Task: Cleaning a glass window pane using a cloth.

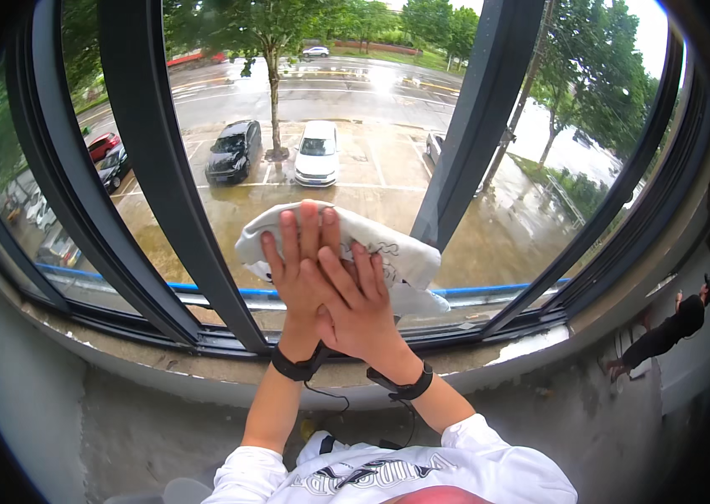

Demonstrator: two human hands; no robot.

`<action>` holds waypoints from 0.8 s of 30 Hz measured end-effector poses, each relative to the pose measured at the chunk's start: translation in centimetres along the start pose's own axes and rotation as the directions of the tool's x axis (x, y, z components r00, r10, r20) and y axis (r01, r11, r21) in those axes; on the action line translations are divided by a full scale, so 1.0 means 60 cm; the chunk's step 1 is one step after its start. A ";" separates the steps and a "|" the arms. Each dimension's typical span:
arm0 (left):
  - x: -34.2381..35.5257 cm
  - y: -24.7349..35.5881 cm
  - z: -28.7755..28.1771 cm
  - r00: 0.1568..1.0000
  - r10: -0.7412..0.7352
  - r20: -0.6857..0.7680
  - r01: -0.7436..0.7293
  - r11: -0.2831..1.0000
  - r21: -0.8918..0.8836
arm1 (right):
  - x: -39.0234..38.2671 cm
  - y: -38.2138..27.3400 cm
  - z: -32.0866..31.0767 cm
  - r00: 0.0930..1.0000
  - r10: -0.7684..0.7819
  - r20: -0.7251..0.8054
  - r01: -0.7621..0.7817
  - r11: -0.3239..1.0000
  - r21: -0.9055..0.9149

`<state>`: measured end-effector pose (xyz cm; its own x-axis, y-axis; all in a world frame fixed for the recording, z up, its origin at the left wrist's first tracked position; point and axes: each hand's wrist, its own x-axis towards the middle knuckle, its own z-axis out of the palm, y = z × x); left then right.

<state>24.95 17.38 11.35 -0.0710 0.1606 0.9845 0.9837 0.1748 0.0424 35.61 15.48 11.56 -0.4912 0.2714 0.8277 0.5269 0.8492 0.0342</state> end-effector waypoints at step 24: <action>-0.033 0.441 0.052 0.993 0.114 -0.042 -0.122 0.928 -0.353 | -0.179 0.294 -0.212 0.928 0.363 -0.080 -0.362 0.932 0.025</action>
<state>50.59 24.73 10.00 0.0486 0.1381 0.9892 0.9796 -0.2002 -0.0202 58.99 21.77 10.37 -0.2091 0.5242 0.8255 0.6517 0.7041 -0.2820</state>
